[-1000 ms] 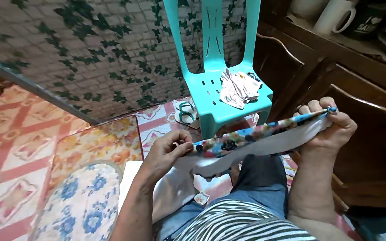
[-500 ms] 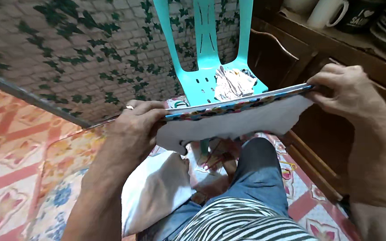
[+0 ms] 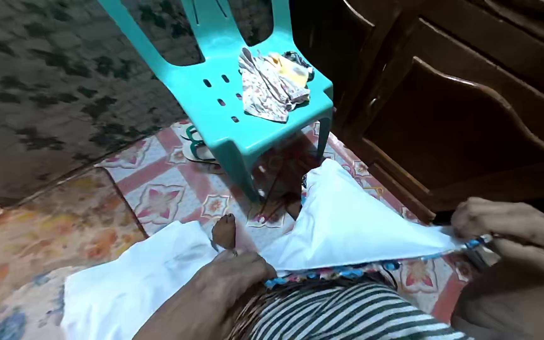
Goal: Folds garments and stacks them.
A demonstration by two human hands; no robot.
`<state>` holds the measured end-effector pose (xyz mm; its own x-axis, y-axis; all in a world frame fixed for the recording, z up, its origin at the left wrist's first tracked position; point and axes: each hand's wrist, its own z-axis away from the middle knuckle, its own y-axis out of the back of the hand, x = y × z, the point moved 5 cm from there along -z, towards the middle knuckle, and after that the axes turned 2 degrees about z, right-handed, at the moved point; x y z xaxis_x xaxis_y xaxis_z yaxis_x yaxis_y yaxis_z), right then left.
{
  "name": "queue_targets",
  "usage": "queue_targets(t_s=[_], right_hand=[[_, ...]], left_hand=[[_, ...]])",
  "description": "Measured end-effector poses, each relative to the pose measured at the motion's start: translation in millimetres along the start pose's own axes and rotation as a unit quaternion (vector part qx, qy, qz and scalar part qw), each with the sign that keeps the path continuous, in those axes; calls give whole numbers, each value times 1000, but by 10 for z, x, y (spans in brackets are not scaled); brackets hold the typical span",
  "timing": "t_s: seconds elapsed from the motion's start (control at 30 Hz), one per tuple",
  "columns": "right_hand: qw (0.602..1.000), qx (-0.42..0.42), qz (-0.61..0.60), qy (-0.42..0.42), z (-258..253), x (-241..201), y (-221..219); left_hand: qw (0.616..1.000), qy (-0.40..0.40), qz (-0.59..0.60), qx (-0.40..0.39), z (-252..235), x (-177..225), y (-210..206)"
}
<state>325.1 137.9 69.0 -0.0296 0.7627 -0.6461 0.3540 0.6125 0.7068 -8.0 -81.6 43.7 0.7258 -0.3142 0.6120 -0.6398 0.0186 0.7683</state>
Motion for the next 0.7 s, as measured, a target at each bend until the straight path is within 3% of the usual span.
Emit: queue_targets(t_s=[0.1, 0.2, 0.23, 0.27, 0.33, 0.43, 0.53, 0.6, 0.7], right_hand=[[994, 87, 24, -68, -165, 287, 53], [956, 224, 101, -160, -524, 668, 23], [940, 230, 148, -205, -667, 801, -53], [929, 192, 180, -262, -810, 918, -178], [929, 24, 149, -337, -998, 1124, -575], [947, -136, 31, -289, -1022, 1024, -1225], [959, -88, 67, -262, -937, 972, -1424], [960, -14, 81, -267, -920, 969, -1490], [955, 30, 89, -280, -946, 970, -1523]], left_hand=[[997, 43, -17, 58, -211, -204, 68], [978, 187, -32, 87, -551, -497, 174], [968, 231, -41, 93, -677, -624, 161], [959, 271, -45, 74, -788, -769, 103], [956, 294, -16, 1, -952, -996, -158], [945, 272, 102, -148, -1078, -995, -786], [926, 291, 137, -198, -1115, -938, -1171], [918, 312, 138, -200, -1125, -920, -1224], [929, 304, 130, -168, -1099, -916, -1198]])
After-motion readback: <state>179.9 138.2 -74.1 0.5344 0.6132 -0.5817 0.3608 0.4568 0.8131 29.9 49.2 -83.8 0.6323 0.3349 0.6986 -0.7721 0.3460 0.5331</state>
